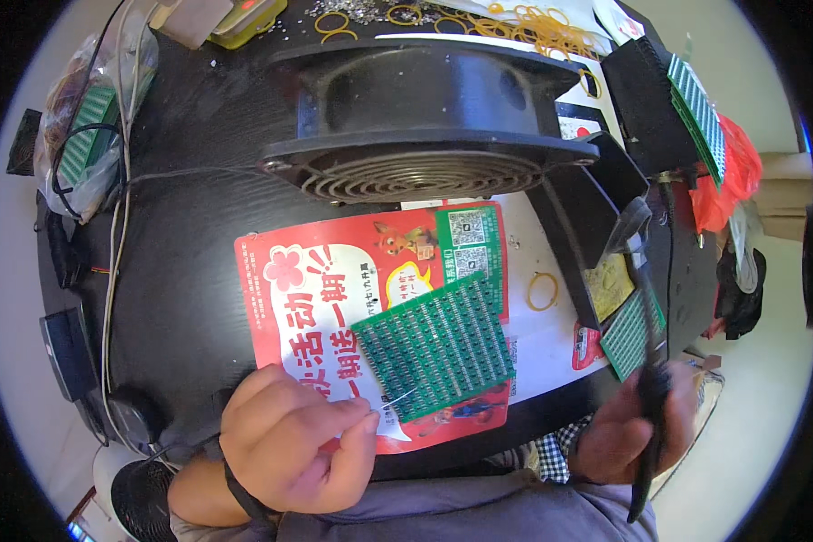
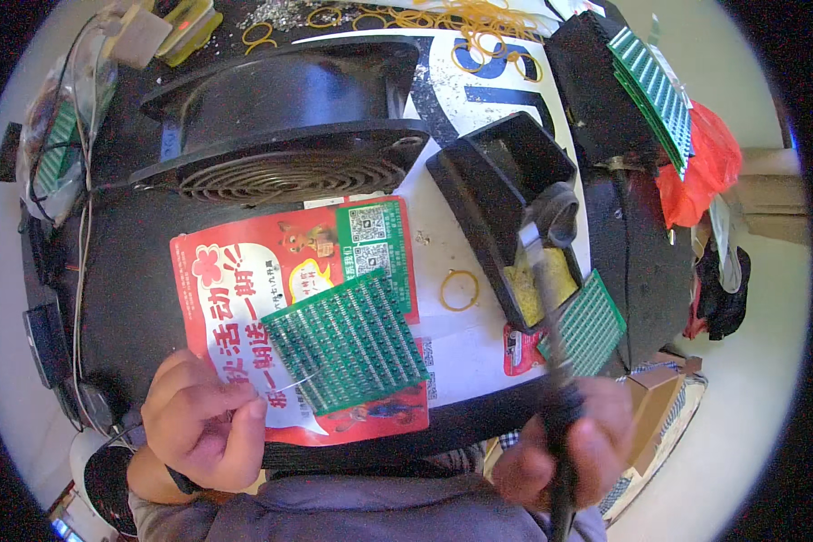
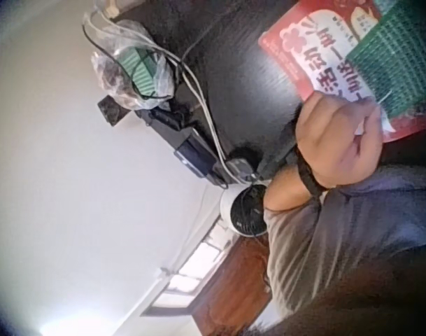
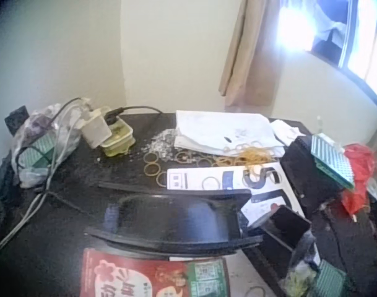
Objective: The person is soldering electronic components onto a green circuit board using a soldering iron and solder wire.
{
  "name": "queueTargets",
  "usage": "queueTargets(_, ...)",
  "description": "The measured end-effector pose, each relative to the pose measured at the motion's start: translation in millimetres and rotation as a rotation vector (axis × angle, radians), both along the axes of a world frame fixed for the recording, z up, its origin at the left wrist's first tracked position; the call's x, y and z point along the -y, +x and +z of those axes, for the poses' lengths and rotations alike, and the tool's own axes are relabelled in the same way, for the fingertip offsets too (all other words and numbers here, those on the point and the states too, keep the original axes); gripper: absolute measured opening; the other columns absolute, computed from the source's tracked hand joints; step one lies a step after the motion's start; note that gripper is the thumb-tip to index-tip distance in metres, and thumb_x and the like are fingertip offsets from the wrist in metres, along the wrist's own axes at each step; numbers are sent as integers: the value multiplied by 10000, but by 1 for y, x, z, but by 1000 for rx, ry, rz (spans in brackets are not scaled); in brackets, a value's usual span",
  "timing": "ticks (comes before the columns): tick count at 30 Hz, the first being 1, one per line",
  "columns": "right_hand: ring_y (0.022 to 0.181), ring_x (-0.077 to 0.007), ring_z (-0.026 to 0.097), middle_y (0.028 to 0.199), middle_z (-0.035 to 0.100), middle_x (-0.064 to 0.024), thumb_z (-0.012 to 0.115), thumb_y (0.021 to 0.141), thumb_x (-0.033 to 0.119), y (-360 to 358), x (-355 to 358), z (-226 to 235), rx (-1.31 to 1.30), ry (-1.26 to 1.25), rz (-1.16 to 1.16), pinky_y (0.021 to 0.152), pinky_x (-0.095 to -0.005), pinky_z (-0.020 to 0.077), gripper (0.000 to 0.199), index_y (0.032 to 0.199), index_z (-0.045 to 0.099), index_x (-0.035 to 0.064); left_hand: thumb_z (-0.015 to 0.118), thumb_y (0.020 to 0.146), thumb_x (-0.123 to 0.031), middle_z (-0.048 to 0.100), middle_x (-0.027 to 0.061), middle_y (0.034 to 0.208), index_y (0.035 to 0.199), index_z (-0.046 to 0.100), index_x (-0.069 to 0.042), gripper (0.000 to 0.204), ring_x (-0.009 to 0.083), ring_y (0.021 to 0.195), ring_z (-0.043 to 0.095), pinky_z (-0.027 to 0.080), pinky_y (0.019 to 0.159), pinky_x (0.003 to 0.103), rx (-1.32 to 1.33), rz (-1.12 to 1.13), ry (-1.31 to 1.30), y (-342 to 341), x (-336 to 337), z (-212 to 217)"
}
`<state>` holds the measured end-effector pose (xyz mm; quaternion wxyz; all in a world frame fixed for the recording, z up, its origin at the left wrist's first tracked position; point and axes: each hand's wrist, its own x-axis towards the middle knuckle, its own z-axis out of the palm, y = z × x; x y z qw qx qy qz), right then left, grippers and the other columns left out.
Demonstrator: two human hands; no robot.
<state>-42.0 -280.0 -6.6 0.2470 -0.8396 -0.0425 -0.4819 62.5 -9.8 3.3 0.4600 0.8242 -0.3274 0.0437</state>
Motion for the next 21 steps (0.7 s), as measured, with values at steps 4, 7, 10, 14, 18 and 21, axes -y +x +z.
queueTargets(4,682,-265,546,817,556,-157,578,920,279,23,6,11,18,-90,-150,574,-399,456,397,1187,506,-6,726,615,31,558,24,587,760,643,-37,180,166,468,521,412,471,271,3,6,-10,-2,2,3)
queueTargets(7,777,-332,584,969,587,-222,503,965,253,27,9,11,-510,-223,-42,690,-436,477,409,1266,459,-19,727,615,30,557,24,580,761,642,-37,182,165,460,518,412,473,267,11,20,-10,-2,0,-1)
queueTargets(10,790,-331,590,976,590,-218,544,946,237,6,13,6,-332,-166,-86,709,-432,480,419,1268,457,-16,726,613,30,558,25,575,761,640,-35,183,165,458,521,410,473,265,4,-14,-27,0,3,-4)
queueTargets(14,749,-313,575,928,593,-194,596,916,280,9,14,4,-457,-200,-83,676,-429,471,500,1287,429,-10,679,635,19,543,64,617,731,593,-18,134,187,485,456,338,480,305,-21,1,-16,-4,2,-2)
queueTargets(18,738,-279,577,874,592,-153,672,869,243,-3,1,2,-95,-56,37,607,-389,463,487,1233,479,-16,676,637,18,529,54,603,751,592,-16,146,181,474,448,332,475,305,-8,-6,-40,-4,0,-2)
queueTargets(21,526,-207,539,792,570,-118,859,689,198,-23,0,-11,-247,275,523,433,-317,382,689,1213,478,-35,675,638,18,524,51,598,756,591,-18,149,175,474,448,329,476,306,-1,-18,-50,-5,1,-5)
